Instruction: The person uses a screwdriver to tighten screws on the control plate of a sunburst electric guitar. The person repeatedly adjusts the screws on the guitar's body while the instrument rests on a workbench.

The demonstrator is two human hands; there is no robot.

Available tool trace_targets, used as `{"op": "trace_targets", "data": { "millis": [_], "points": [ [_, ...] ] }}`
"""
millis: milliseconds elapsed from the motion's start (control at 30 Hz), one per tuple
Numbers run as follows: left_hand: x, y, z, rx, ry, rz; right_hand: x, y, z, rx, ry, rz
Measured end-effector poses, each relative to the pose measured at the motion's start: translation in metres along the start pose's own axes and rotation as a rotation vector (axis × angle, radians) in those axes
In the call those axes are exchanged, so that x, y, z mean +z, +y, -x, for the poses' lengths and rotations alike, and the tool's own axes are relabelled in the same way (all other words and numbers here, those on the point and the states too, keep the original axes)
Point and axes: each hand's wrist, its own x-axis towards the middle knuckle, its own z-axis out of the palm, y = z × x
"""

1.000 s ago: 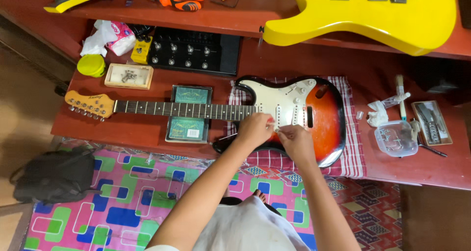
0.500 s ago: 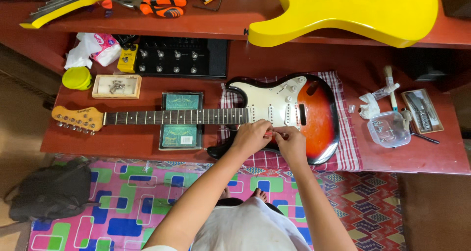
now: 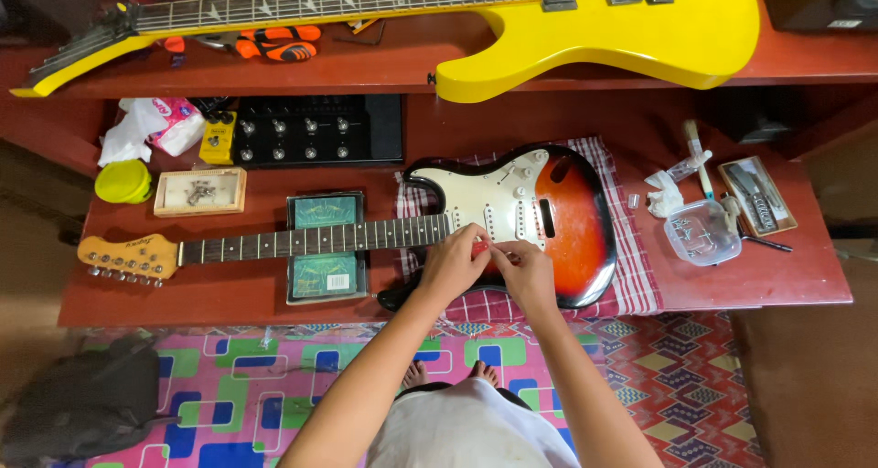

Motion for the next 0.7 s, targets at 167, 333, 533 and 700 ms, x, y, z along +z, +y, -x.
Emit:
{"op": "trace_targets", "data": {
  "millis": [167,333,533,700],
  "points": [
    [-0.002,0.038,0.005,-0.001,0.068,0.165,-0.028,-0.01,0.027,-0.093,0.161,-0.227],
    [0.014,0.1,0.0,0.098,0.038,0.167,-0.091,0.001,0.053,-0.079,0.288,-0.39],
    [0.077,0.177,-0.035,0.199,-0.035,0.325,-0.186,0.052,0.043,-0.187,0.437,-0.071],
    [0.157,0.227,-0.083,0.139,-0.174,0.267,-0.257,0.131,-0.004,-0.107,0.372,0.099]
  ]
}}
